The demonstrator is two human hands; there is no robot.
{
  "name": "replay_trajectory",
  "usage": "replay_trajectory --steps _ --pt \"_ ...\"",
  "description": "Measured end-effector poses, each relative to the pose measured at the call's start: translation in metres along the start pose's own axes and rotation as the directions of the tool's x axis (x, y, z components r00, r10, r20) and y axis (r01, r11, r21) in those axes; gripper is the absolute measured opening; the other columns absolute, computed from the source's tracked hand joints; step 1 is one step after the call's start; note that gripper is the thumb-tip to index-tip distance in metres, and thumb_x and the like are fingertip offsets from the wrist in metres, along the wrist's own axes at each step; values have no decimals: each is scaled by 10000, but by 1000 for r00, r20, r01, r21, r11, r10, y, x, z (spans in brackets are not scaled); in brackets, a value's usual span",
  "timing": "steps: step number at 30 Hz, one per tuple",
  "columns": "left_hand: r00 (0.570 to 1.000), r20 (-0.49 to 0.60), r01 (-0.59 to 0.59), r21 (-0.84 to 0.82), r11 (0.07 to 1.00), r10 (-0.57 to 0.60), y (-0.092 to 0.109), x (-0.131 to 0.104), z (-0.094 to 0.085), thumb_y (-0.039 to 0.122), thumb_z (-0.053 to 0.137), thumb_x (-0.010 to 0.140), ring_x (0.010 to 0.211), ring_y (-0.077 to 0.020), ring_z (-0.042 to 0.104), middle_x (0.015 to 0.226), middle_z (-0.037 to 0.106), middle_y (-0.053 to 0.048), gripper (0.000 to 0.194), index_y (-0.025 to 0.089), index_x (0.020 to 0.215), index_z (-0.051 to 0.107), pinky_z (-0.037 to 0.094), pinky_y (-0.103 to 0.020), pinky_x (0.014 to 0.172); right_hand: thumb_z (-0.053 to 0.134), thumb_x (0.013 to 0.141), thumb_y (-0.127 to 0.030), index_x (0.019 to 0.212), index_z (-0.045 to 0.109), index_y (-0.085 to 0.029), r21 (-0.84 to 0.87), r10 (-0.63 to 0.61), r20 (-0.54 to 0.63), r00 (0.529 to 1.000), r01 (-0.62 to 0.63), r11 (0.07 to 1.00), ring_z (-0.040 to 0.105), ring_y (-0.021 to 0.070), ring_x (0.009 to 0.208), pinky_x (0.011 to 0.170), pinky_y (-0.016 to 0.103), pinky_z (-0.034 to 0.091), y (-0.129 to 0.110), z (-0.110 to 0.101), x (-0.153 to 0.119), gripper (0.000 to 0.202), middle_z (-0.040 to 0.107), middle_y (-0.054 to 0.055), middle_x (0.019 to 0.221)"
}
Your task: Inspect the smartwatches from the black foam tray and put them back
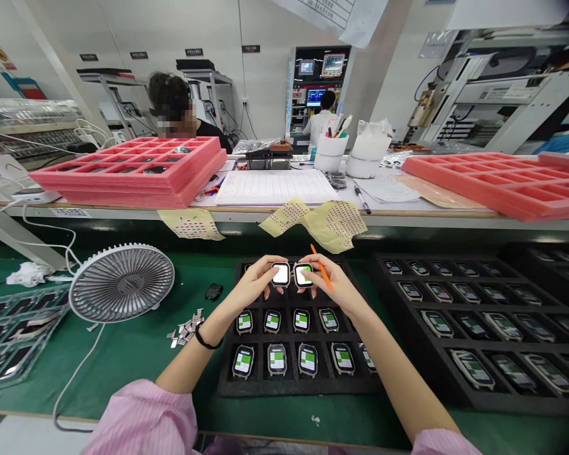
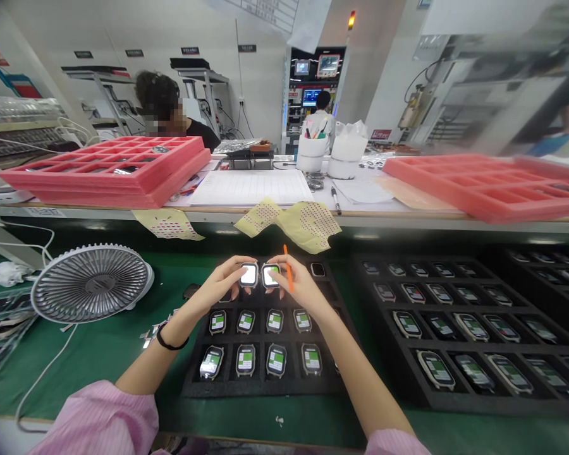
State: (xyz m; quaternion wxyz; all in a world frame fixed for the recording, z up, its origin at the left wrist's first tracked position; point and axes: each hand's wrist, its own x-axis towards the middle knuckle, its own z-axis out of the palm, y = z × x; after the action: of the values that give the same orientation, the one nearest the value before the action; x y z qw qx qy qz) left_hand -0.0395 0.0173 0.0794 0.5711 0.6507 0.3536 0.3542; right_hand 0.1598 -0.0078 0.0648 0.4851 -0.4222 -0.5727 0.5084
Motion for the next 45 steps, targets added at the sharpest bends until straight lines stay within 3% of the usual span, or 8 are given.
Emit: replay_trajectory --steps 4,8,22,29,33,36,40,45 --pt "1000 27 -7 -17 1000 7 -1 0 -1 343 612 827 763 -150 629 1075 591 -97 424 181 1200 489 407 -159 433 711 741 -319 1037 522 -223 -18 -10 44 999 11 1000 676 164 694 441 219 478 -1 -3 -1 365 615 35 982" --pt "999 42 -23 -11 1000 23 -6 1 -2 325 666 783 798 -173 632 1113 578 -110 502 189 1220 458 414 -165 432 735 713 -292 1034 509 -221 -23 2 55 998 -1 1000 686 180 721 435 214 471 -3 -4 -1 399 612 38 993" --pt "999 -37 30 19 999 -29 -7 5 -2 465 562 836 455 -78 536 724 650 -21 347 151 983 575 287 -160 355 708 741 -406 880 567 -199 -23 37 -100 994 -39 999 593 117 445 383 211 400 -2 3 -2 287 583 -26 678" --pt "1000 1 10 27 1000 -10 -6 3 -1 423 613 812 568 -96 597 888 632 -46 370 159 1059 534 330 -155 381 759 695 -346 932 552 -208 -14 9 -48 999 -10 1000 597 102 479 403 205 421 4 0 1 343 603 -20 780" --pt "999 40 -12 16 1000 12 -7 2 -2 368 663 778 719 -142 632 1004 607 -73 445 172 1138 490 364 -152 404 755 707 -294 1015 527 -222 -17 -13 19 1000 14 1000 654 132 611 429 190 438 3 -2 1 390 601 -3 870" --pt "999 39 -8 27 1000 7 -7 2 -3 349 695 751 726 -142 625 1027 607 -77 478 178 1146 488 368 -151 408 749 714 -288 1045 505 -224 -1 3 64 998 -3 1000 675 162 712 439 191 454 -1 -3 -1 416 595 30 975" --pt "1000 -4 -1 23 1000 1 -7 3 -3 359 707 737 664 -117 602 955 614 -58 463 169 1109 507 352 -148 400 710 753 -277 1086 484 -231 32 -3 130 992 -1 1000 672 162 773 485 210 492 -5 -3 -2 406 570 69 1117" --pt "996 -84 32 -20 999 -34 -2 3 -1 424 677 751 522 -60 510 759 588 -1 374 153 978 555 360 -151 406 663 796 -305 1101 490 -232 37 3 143 990 -9 999 663 152 756 511 231 509 -9 -4 -3 358 571 74 1137"
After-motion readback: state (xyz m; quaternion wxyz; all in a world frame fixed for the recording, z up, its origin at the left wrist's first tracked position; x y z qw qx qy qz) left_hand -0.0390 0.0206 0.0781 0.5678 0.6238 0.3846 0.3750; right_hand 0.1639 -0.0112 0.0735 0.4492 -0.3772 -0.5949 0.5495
